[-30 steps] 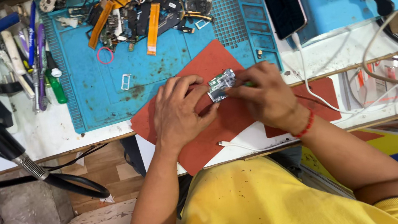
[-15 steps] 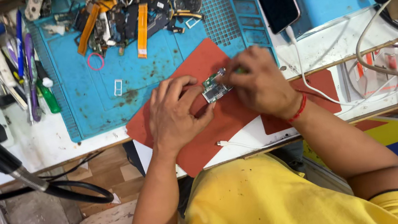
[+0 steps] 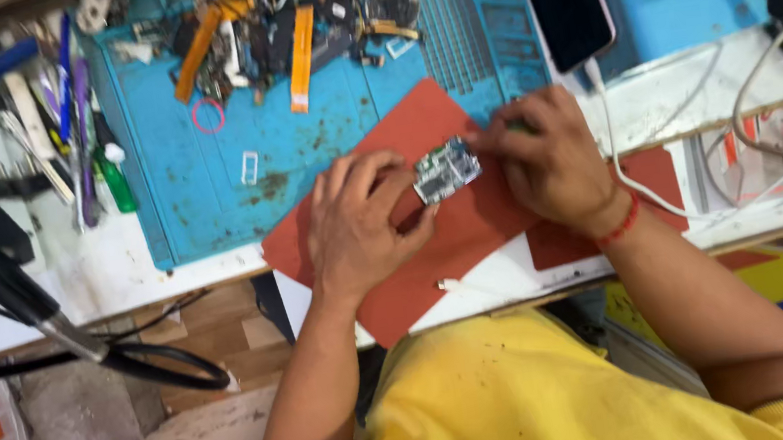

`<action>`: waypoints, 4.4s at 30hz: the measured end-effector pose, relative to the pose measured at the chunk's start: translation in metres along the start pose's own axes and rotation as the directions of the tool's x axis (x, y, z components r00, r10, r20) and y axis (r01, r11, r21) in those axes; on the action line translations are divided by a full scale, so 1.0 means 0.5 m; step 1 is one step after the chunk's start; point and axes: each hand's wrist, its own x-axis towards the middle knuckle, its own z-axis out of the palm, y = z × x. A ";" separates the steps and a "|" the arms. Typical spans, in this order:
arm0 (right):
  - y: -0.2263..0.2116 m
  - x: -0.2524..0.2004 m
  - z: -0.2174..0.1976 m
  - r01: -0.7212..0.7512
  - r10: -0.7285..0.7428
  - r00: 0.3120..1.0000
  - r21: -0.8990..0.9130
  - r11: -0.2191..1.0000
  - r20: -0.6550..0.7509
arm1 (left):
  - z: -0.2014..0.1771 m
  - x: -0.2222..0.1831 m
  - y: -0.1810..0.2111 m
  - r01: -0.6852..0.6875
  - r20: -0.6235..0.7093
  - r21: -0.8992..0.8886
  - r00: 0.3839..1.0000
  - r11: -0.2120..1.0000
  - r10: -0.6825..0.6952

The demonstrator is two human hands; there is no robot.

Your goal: The person presses their fingers against various parts of a small green circuit board, moving it around on a red mat while a smartphone lies nearby on the workbench.

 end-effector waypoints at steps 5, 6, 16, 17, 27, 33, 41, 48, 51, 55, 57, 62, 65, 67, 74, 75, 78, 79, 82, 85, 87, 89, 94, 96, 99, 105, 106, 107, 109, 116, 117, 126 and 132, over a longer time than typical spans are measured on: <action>0.003 -0.011 -0.007 0.088 -0.090 0.995 0.034 0.996 0.039 | 0.003 0.013 0.001 -0.010 0.010 0.013 1.000 1.000 0.010; 0.005 -0.005 -0.004 0.046 -0.047 0.999 0.020 0.999 0.018 | 0.001 0.010 0.000 -0.003 0.002 0.026 1.000 1.000 0.003; 0.003 -0.008 0.021 -0.021 0.021 1.000 0.024 0.999 -0.004 | 0.005 -0.003 -0.005 0.013 -0.001 0.032 1.000 0.999 -0.013; -0.001 -0.009 0.022 -0.087 0.087 0.996 0.013 0.996 -0.034 | 0.005 -0.004 -0.005 0.015 -0.010 0.041 1.000 0.999 -0.014; -0.038 -0.012 0.033 0.085 -0.085 0.996 0.005 0.996 -0.028 | 0.013 -0.007 -0.002 0.025 0.003 0.044 1.000 0.999 -0.025; -0.040 -0.012 0.033 -0.034 0.031 0.997 -0.029 0.999 -0.075 | 0.016 -0.006 -0.003 0.028 -0.016 -0.013 0.999 1.000 -0.028; -0.058 -0.027 0.034 -0.041 0.038 0.999 -0.094 0.995 -0.039 | 0.015 -0.011 -0.008 0.004 -0.049 -0.035 0.999 0.999 -0.006; -0.056 -0.016 0.030 -0.069 0.065 0.995 -0.066 0.995 -0.071 | 0.016 -0.011 -0.012 -0.011 -0.057 -0.044 0.998 0.999 0.009; -0.062 -0.034 0.037 -0.015 0.013 1.000 -0.066 0.998 -0.022 | 0.014 -0.010 -0.014 -0.025 -0.052 -0.035 0.998 0.999 0.023; -0.089 -0.073 0.036 -0.073 0.079 0.995 -0.100 0.992 0.061 | 0.014 -0.013 -0.014 -0.026 -0.081 -0.054 0.996 0.998 0.022; -0.109 -0.088 0.030 -0.105 0.115 0.985 -0.081 0.991 0.129 | 0.013 -0.013 -0.013 -0.018 -0.072 -0.073 0.997 0.997 0.012; -0.133 -0.071 0.005 -0.290 0.306 0.868 -0.100 0.952 0.392 | 0.013 -0.009 -0.010 -0.010 -0.065 -0.065 0.998 0.998 0.006; -0.128 -0.037 0.015 -0.134 0.135 0.955 -0.021 0.991 0.266 | 0.011 -0.008 -0.015 -0.016 -0.068 -0.050 0.998 0.999 0.013; -0.127 -0.034 0.020 -0.142 0.171 0.956 -0.134 0.981 0.237 | 0.014 -0.015 -0.012 -0.013 -0.052 -0.047 0.999 0.999 0.011; -0.139 -0.029 0.016 -0.103 0.150 0.974 -0.255 0.961 0.172 | 0.006 -0.008 -0.017 -0.006 -0.044 -0.060 0.999 0.998 0.003; -0.140 -0.036 0.021 -0.097 0.133 0.980 -0.225 0.970 0.151 | 0.007 -0.016 -0.015 -0.003 -0.027 -0.062 1.000 0.998 0.002; -0.120 -0.036 0.021 -0.071 0.093 0.991 -0.207 0.976 0.099 | 0.010 -0.005 -0.014 -0.016 -0.037 -0.049 0.999 0.999 0.015; -0.121 -0.036 0.018 -0.071 0.095 0.990 -0.219 0.973 0.104 | 0.008 -0.002 -0.012 -0.024 -0.040 -0.066 0.999 0.998 0.021; -0.118 -0.030 0.026 -0.059 0.083 0.991 -0.210 0.976 0.109 | 0.002 -0.007 -0.015 -0.016 -0.056 -0.073 0.998 0.997 0.012; -0.121 -0.046 0.033 -0.113 0.136 0.985 -0.207 0.972 0.103 | 0.014 -0.016 -0.015 -0.014 -0.025 -0.072 1.000 0.997 0.012; -0.117 -0.042 0.025 -0.123 0.146 0.985 -0.209 0.970 0.096 | 0.014 -0.009 -0.018 -0.016 -0.014 -0.067 1.000 0.998 0.015; -0.123 -0.038 0.020 -0.103 0.124 0.986 -0.179 0.978 0.113 | 0.016 -0.004 -0.020 -0.044 -0.044 -0.069 0.998 0.997 0.041; -0.125 -0.039 0.033 -0.116 0.130 0.989 -0.164 0.980 0.077 | 0.021 -0.015 -0.021 -0.005 -0.013 -0.056 1.000 0.998 0.005; -0.125 -0.034 0.026 -0.114 0.135 0.986 -0.197 0.974 0.093 | 0.015 -0.008 -0.021 0.005 0.016 -0.058 1.000 0.998 -0.004; -0.131 -0.012 0.015 -0.116 0.146 0.981 -0.221 0.968 0.127 | 0.009 0.000 -0.018 -0.024 -0.048 -0.038 0.999 0.999 0.022; -0.131 -0.024 0.018 -0.098 0.115 0.989 -0.161 0.982 0.098 | 0.019 -0.015 -0.019 -0.007 -0.006 -0.048 1.000 0.999 0.007; -0.131 -0.017 0.016 -0.078 0.098 0.989 -0.169 0.982 0.112 | 0.016 -0.007 -0.020 -0.014 -0.019 -0.046 1.000 0.999 0.013; -0.130 -0.010 0.015 -0.059 0.082 0.989 -0.178 0.982 0.127 | 0.013 -0.002 -0.018 -0.020 -0.032 -0.043 0.999 0.999 0.019; -0.122 0.009 0.019 -0.076 0.099 0.990 -0.214 0.974 0.097 | 0.009 0.002 -0.025 -0.019 -0.066 -0.029 0.998 0.999 0.017; -0.115 0.008 0.009 -0.078 0.115 0.980 -0.219 0.973 0.161 | 0.012 -0.002 -0.019 -0.021 -0.047 -0.048 0.999 0.999 0.019; -0.114 0.014 0.014 -0.065 0.100 0.985 -0.233 0.970 0.139 | 0.009 0.000 -0.022 -0.024 -0.065 -0.043 0.998 0.999 0.021; -0.129 0.014 0.024 -0.113 0.149 0.979 -0.233 0.966 0.143 | 0.013 -0.008 -0.016 -0.019 -0.079 -0.073 0.997 0.997 0.013; -0.120 0.007 0.007 -0.115 0.152 0.977 -0.229 0.967 0.151 | 0.006 -0.002 -0.018 -0.011 -0.034 -0.038 0.999 0.999 0.010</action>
